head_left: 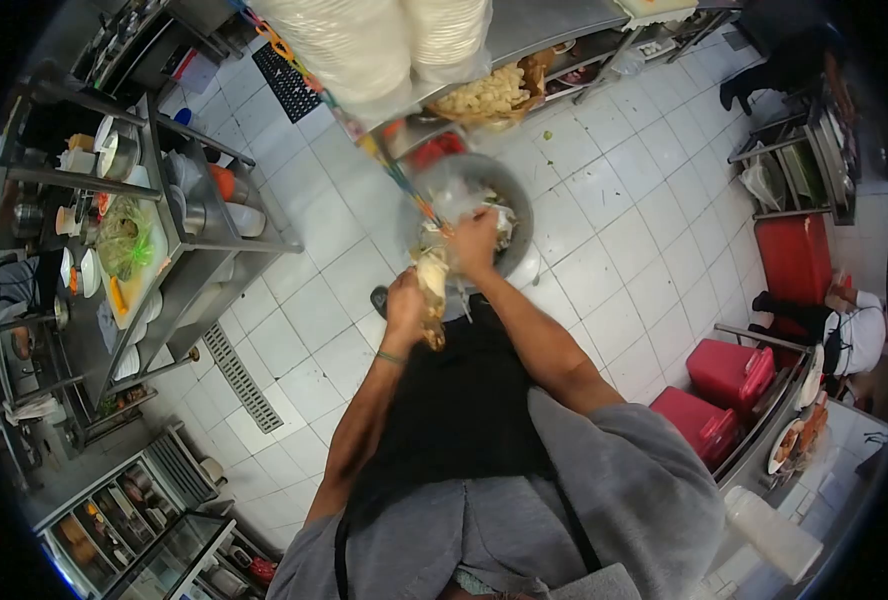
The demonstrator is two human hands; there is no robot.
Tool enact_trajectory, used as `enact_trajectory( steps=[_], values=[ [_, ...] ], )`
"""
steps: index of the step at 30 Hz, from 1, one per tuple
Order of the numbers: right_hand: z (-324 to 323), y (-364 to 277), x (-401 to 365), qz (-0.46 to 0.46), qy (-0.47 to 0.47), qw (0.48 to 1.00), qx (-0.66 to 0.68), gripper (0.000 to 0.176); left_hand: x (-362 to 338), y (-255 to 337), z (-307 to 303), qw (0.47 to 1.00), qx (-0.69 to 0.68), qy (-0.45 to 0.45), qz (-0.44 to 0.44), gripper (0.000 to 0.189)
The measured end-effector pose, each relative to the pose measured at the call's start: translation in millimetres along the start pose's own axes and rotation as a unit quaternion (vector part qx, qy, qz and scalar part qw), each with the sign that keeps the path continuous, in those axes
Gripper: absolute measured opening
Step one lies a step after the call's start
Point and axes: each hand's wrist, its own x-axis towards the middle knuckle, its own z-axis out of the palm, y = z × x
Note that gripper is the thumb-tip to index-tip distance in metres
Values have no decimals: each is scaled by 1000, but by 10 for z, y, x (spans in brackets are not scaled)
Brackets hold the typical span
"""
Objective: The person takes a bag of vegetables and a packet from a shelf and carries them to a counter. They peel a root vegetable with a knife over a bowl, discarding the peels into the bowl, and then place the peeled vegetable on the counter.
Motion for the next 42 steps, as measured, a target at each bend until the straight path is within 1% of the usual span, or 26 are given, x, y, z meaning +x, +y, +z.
enact_trajectory(
  steps=[2,3,4,7,10,13,16,19,20,21,22,23,25,26,28,29,32,34,35,36,38,40,42],
  values=[
    [-33,56,147,-50,37,998,-15,23,-38,-64,-34,1000,-1,2,-13,41],
    [-99,-21,226,-75,54,996,-18,22,-34,-89,-53,1000,-2,3,-19,41],
    [-154,-125,293,-102,71,992,-21,22,2,-112,-69,999,30,9,6,42],
    [-263,-372,353,-34,52,998,1,21,218,-171,-222,999,-16,-35,-29,40],
    [-140,-344,205,-53,46,997,26,22,239,-112,-209,988,-96,-29,-113,40],
    [-59,-368,-166,10,-45,999,25,23,247,-59,-133,974,-173,-53,-133,41],
    [-30,-189,20,21,-15,999,24,24,111,55,-214,977,-164,-87,-106,43],
    [-157,-135,366,-61,49,997,-14,26,-55,142,-288,983,-143,-59,-104,43],
    [-154,-79,461,-52,62,997,-11,26,-3,69,-372,982,-135,-62,-117,39],
    [-111,99,530,-42,73,996,-7,26,41,9,-424,987,-115,-58,-98,40],
    [-103,63,525,-33,84,996,-4,27,85,-48,-461,991,-96,-54,-79,40],
    [-82,49,433,-17,38,999,7,27,133,-110,-481,994,-76,-53,-60,41],
    [-120,-405,15,18,-47,998,26,28,255,-243,-467,998,41,-23,53,45],
    [-64,-385,-41,12,-50,999,14,28,281,-276,-447,989,98,-8,110,48],
    [63,-291,-120,-2,-60,998,-5,28,120,-164,-359,986,120,-16,115,49],
    [56,-261,-57,13,-35,999,-7,28,57,-107,-341,984,131,-19,120,50],
    [-88,-152,269,58,25,998,-6,29,175,-303,-496,991,94,-23,94,52],
    [-152,28,352,89,51,995,-3,29,-4,-105,-447,997,-41,-65,-30,55],
    [-157,116,330,73,-54,996,-28,30,-68,-38,-417,986,-109,-84,-92,56],
    [-167,185,271,56,-157,985,-52,31,-30,-60,-404,972,-163,-111,-129,56],
    [-158,114,57,41,-213,973,-76,32,33,-115,-355,961,-202,-120,-147,53],
    [-69,-239,-237,43,-119,989,-80,32,32,-113,-277,953,-225,-128,-158,50],
    [-32,-104,-107,80,-77,991,-80,34,-28,-50,-243,950,-236,-130,-159,48]
  ],
)
